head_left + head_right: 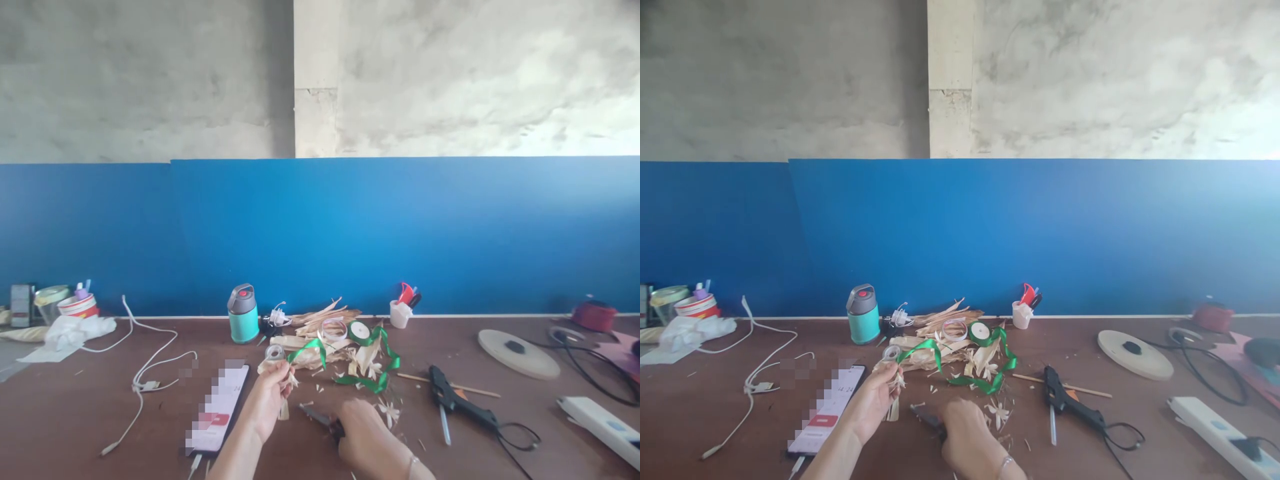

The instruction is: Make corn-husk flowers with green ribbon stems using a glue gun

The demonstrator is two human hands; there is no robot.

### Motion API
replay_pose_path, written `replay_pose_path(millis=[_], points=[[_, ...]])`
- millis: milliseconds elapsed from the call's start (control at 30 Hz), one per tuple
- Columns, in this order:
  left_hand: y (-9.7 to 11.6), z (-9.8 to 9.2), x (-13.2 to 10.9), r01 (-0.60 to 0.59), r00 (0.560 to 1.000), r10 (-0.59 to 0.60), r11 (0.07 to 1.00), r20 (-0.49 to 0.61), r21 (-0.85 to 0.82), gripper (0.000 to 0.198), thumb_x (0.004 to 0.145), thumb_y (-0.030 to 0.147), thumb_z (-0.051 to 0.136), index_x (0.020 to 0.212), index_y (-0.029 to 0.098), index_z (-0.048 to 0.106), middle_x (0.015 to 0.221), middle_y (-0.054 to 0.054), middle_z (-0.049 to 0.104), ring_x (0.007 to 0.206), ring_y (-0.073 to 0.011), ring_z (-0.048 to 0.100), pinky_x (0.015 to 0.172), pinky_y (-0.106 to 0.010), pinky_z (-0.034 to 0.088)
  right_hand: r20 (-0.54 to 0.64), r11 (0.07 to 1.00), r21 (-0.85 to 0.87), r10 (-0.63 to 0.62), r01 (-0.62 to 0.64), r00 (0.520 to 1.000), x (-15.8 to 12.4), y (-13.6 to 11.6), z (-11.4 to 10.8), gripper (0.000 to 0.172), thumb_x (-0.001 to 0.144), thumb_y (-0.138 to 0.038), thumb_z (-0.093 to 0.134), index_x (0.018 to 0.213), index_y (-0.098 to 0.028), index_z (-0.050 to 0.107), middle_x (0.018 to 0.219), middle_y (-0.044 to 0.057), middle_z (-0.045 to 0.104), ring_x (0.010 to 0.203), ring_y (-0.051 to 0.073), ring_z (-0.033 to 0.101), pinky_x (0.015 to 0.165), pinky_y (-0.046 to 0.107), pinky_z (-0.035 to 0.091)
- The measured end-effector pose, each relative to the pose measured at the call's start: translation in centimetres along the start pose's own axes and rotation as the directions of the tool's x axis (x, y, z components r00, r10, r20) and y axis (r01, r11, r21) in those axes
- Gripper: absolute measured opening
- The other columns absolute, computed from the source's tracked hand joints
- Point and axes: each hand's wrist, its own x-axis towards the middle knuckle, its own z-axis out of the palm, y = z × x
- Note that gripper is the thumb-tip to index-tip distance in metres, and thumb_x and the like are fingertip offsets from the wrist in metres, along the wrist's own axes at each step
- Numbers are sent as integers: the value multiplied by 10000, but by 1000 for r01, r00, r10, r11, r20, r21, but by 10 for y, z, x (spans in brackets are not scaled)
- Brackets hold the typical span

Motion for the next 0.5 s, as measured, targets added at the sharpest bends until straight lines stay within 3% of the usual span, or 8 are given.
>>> replay_pose_path(millis=[100,233,400,500], points=[[-3,-1,2,42,999,-42,999,2,-12,218,606,228,799,688,158,609,698,9,631,586,-75,547,569,-188,409,7,961,254,114,-112,993,1,12,-5,355,551,-87,521,822,-202,720,719,28,700,695,203,625,571,241,396],[-8,-2,3,67,997,-66,998,38,-13,229,608,242,805,644,155,597,603,36,569,548,-70,512,550,-189,386,174,744,614,197,-263,965,4,21,-6,381,560,-114,595,914,-168,725,719,-2,658,650,143,561,546,202,382],[-9,-6,5,50,998,-50,999,44,-11,218,630,254,794,641,159,597,583,52,534,543,-62,485,549,-181,363,258,559,746,258,-361,931,3,15,-8,299,590,-323,740,846,-170,730,604,-23,592,575,118,507,530,215,351],[-11,-6,6,62,997,-62,998,49,-12,214,631,245,791,631,158,595,576,56,522,531,-60,472,535,-181,351,312,372,854,192,-363,931,2,14,-7,397,595,-456,745,841,-148,694,557,-26,574,503,106,506,513,226,353]])
